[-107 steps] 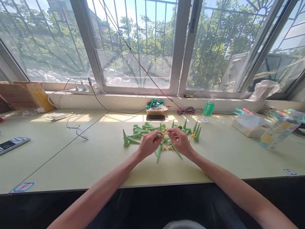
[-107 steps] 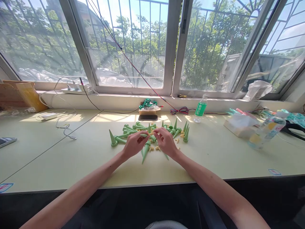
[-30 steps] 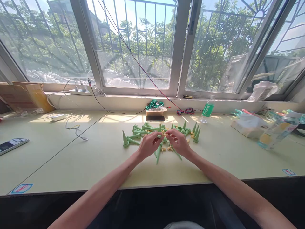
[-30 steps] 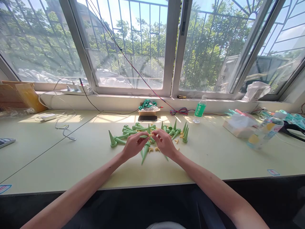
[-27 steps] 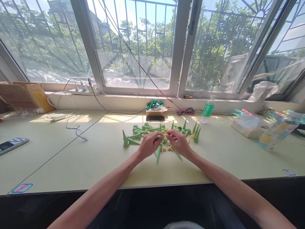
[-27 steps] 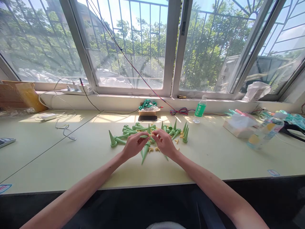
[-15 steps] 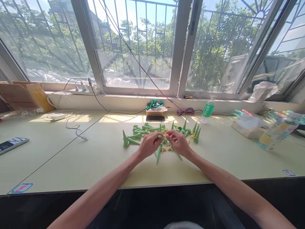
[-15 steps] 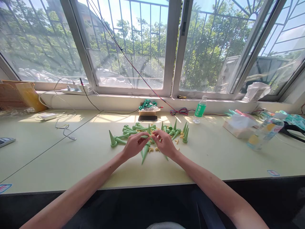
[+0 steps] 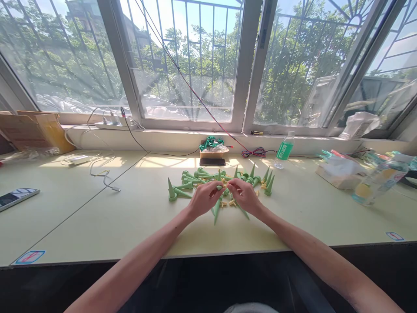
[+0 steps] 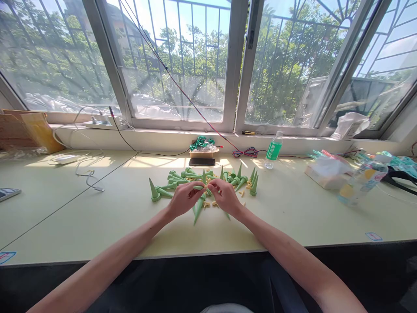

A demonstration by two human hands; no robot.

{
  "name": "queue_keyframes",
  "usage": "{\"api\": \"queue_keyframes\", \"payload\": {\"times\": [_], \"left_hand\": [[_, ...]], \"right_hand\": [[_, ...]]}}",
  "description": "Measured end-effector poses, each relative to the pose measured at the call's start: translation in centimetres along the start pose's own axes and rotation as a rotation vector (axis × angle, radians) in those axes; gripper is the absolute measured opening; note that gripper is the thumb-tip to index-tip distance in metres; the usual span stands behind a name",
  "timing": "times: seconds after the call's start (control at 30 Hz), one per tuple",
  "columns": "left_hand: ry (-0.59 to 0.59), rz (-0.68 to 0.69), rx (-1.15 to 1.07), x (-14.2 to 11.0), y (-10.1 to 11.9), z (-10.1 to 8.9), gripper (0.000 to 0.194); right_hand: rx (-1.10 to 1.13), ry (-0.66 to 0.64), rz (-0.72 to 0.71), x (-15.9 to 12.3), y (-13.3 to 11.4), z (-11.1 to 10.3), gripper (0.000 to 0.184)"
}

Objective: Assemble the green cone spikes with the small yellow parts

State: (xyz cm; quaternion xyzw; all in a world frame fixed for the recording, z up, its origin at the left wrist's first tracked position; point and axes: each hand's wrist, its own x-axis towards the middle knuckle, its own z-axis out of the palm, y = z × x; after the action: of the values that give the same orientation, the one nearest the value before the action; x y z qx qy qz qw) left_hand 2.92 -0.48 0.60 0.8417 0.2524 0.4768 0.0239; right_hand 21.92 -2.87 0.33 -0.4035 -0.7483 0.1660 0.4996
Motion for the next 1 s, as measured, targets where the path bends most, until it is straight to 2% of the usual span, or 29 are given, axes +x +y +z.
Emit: {"api": "queue_keyframes", "payload": {"times": [0.17, 0.57, 1.0], "left_hand": [[-0.004, 0.007, -0.018, 0.02, 0.02, -0.04, 0.015], [0.0, -0.02, -0.018, 0.01, 0.02, 0.09, 0.012], [-0.003, -0.015, -0.006, 0.03, 0.06, 0.1, 0.013]], "right_hand": [[-0.006, -0.016, 0.004, -0.02, -0.16, -0.09, 0.034], [0.013, -0.023, 0.005, -0.11, -0.33, -0.06, 0.022], [0.003, -0.023, 0.022, -0.07, -0.08, 0.01, 0.03]]}}
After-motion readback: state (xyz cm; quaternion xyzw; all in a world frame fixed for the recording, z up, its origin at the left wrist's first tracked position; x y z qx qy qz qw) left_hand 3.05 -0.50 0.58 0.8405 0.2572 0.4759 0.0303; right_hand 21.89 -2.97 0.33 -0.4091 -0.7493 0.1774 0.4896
